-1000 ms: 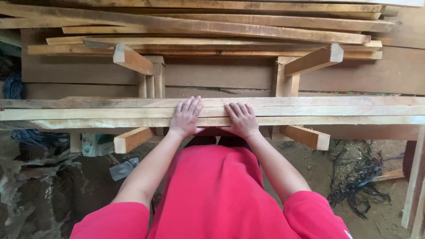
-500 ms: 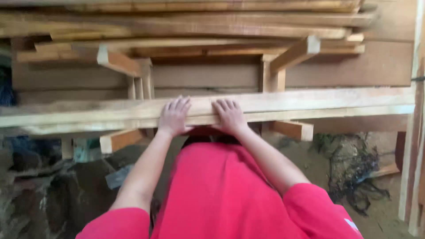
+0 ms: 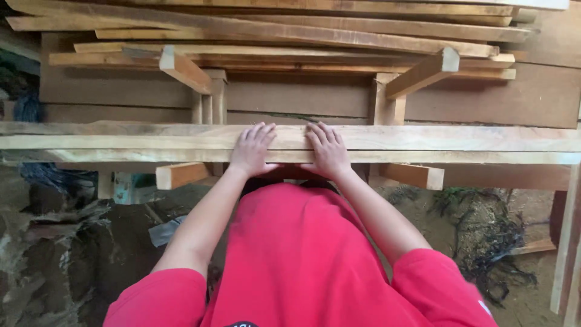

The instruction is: Sorting and bundling long strips of wood using a plastic strap.

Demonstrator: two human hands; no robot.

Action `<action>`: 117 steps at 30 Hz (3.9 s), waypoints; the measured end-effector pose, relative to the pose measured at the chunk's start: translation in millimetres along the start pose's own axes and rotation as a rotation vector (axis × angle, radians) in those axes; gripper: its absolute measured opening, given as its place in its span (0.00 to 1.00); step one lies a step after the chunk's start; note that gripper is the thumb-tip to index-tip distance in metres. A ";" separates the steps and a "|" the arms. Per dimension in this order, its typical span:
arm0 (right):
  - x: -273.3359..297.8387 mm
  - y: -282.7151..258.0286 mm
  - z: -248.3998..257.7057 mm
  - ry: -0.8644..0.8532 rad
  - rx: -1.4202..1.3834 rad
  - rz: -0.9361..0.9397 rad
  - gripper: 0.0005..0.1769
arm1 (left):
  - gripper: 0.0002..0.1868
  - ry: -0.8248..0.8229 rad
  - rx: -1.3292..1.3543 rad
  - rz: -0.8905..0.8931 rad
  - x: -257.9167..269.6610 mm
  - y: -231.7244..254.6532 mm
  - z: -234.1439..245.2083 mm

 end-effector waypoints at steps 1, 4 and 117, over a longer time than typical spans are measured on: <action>-3.9 4.1 -0.1 0.003 0.001 -0.002 0.55 | 0.57 0.003 -0.001 -0.003 -4.6 -1.2 1.1; -3.4 0.3 3.0 0.093 -0.022 0.032 0.55 | 0.55 0.017 0.044 0.004 -1.6 -1.0 2.2; -119.5 182.7 -61.1 -0.748 -0.030 -0.498 0.42 | 0.17 -0.559 0.463 0.223 -129.3 -96.0 -68.8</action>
Point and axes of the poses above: each hand's wrist, its own x-axis away from the middle knuckle, its own z-axis out of the back of the hand, y = z × x, the point moved 6 cm from there along -x, towards the middle knuckle, and after that the axes turned 4 degrees about -x, right-handed, at the moved point
